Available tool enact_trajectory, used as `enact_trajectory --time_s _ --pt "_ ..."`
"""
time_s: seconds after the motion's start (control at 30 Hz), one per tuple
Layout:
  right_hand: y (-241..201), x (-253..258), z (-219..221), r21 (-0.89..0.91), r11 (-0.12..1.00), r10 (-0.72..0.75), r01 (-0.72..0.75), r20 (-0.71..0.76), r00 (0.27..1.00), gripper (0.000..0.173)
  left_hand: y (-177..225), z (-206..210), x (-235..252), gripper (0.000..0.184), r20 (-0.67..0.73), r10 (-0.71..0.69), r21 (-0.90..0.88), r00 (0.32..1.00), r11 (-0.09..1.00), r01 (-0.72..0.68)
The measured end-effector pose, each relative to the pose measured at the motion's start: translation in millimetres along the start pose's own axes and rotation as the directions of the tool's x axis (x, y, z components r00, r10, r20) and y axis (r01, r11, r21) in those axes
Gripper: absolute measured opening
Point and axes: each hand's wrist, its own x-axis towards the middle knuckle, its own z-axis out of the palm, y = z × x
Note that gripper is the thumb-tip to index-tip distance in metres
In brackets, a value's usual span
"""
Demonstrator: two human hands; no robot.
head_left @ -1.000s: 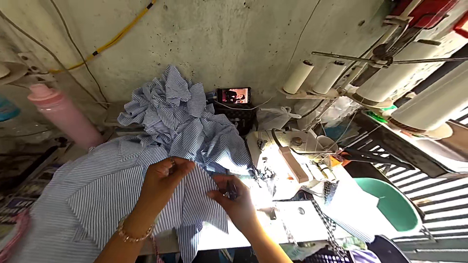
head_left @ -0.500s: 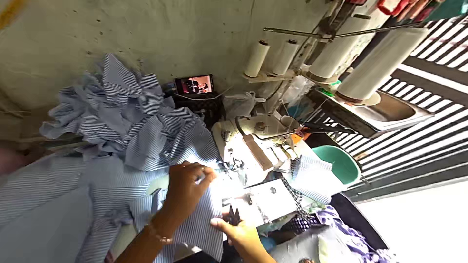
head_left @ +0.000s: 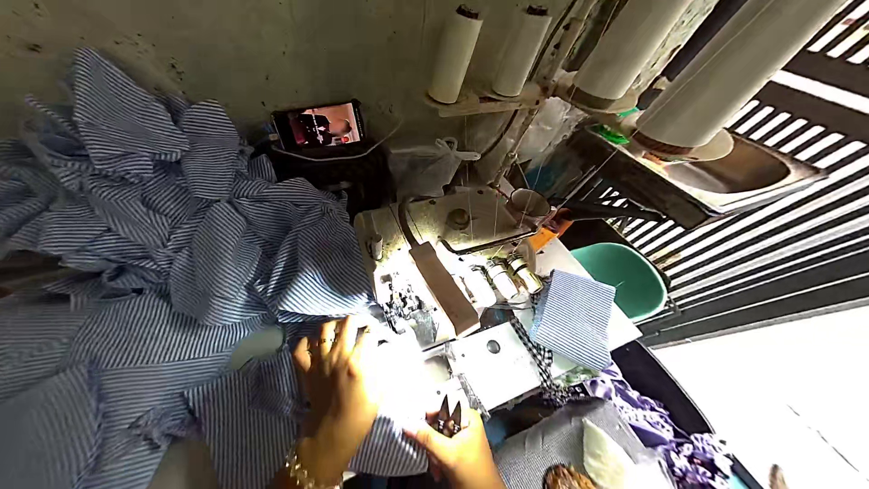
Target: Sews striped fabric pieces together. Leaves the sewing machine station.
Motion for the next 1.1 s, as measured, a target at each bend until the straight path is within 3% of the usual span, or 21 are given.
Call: enact_trajectory --time_s 0.33,0.63,0.73,0.9,1.0,1.1 --pt "5.4 12.1 -4.0 0.044 0.998 -0.044 0.044 -0.008 0.999 0.012 -0.3 1.4 1.8 0.02 -0.042 0.025 0.068 0.999 0.997 -0.022" --pt "0.0 29.8 -0.8 -0.002 0.996 -0.094 0.094 0.0 0.996 0.014 -22.6 -3.5 23.9 0.031 0.175 -0.024 0.028 0.984 0.999 0.019" --pt "4.1 29.1 -0.8 0.018 0.999 -0.038 0.037 0.034 0.999 0.009 -25.8 -6.2 22.8 0.032 0.165 -0.01 0.062 0.986 0.998 0.0" --pt "20.0 10.6 -7.6 0.002 0.989 0.145 -0.148 0.154 0.977 0.005 -19.7 -20.7 -18.8 0.034 0.032 0.183 0.036 0.983 0.982 -0.184" --pt "22.9 -4.8 -11.3 0.034 0.977 0.202 -0.211 0.186 0.962 0.009 -22.9 -28.1 -50.7 0.026 0.067 0.315 -0.098 0.947 0.946 -0.308" --pt "19.6 -11.2 -12.0 0.11 0.977 0.161 -0.185 0.197 0.967 0.008 -28.1 -19.1 -74.6 0.037 0.104 0.399 -0.098 0.911 0.915 -0.39"
